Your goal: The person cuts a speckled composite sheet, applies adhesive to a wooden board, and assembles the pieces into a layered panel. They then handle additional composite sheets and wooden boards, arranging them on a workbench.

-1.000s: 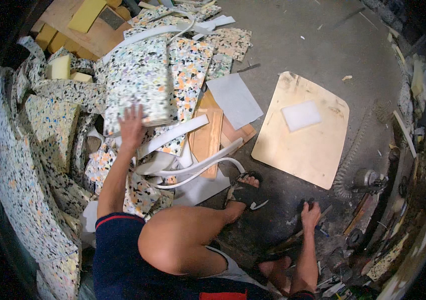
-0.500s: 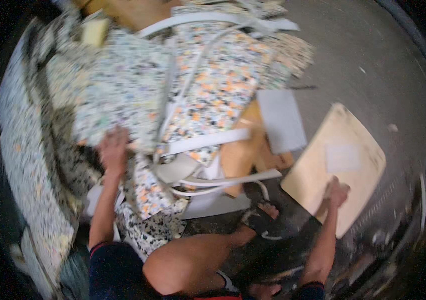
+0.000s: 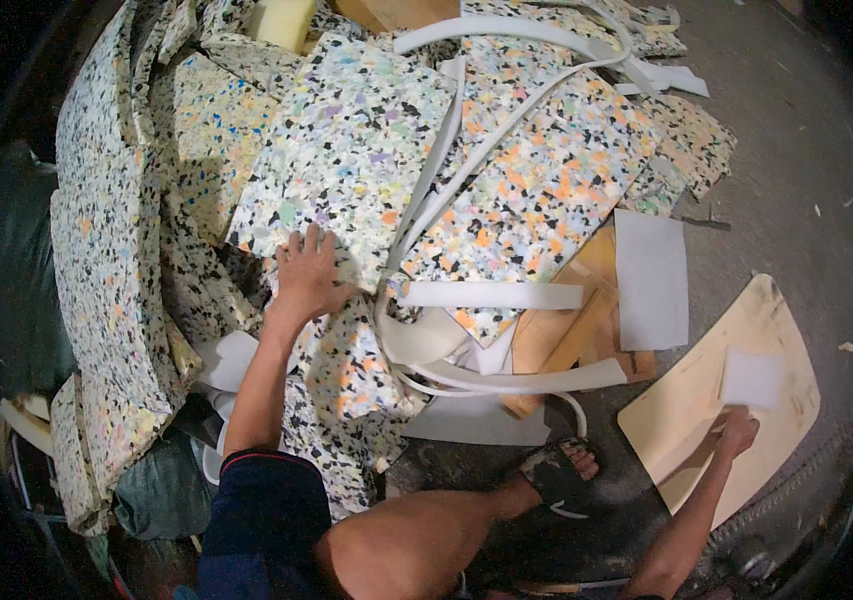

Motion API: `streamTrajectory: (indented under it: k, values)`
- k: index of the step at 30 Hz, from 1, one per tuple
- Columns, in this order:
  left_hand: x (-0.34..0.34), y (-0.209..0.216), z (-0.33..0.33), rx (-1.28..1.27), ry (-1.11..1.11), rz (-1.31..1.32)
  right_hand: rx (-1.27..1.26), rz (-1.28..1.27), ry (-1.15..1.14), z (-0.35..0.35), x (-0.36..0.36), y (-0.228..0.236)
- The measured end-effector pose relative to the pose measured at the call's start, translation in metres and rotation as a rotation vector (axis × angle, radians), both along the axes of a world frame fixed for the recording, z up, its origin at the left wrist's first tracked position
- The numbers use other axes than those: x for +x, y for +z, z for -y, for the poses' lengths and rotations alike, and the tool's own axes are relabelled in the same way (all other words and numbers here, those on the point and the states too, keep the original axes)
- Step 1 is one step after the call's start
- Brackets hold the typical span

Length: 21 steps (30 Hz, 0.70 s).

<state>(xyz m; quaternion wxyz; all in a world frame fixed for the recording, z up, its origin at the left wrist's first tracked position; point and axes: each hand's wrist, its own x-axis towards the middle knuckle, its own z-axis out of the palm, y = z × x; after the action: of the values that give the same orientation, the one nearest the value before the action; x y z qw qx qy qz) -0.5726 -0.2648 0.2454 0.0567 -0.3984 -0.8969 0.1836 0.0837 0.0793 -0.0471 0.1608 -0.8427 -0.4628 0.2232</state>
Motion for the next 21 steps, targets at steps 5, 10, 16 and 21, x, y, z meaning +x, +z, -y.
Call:
streamTrajectory:
  k: [5,10,16,21]
  values:
    - [0.028,-0.020,-0.088,0.239,-0.165,0.261,0.091,0.301,0.248,0.000,-0.016,-0.001]
    - [0.025,-0.104,-0.192,0.546,-0.085,0.491,0.169,0.171,0.345,0.010,-0.038,0.016]
    - [0.045,-0.110,-0.226,0.361,0.154,0.517,0.209,0.215,0.446,0.024,-0.053,0.027]
    - [0.144,-0.066,-0.193,0.628,-0.048,0.637,0.141,-0.061,0.353,0.046,-0.075,0.048]
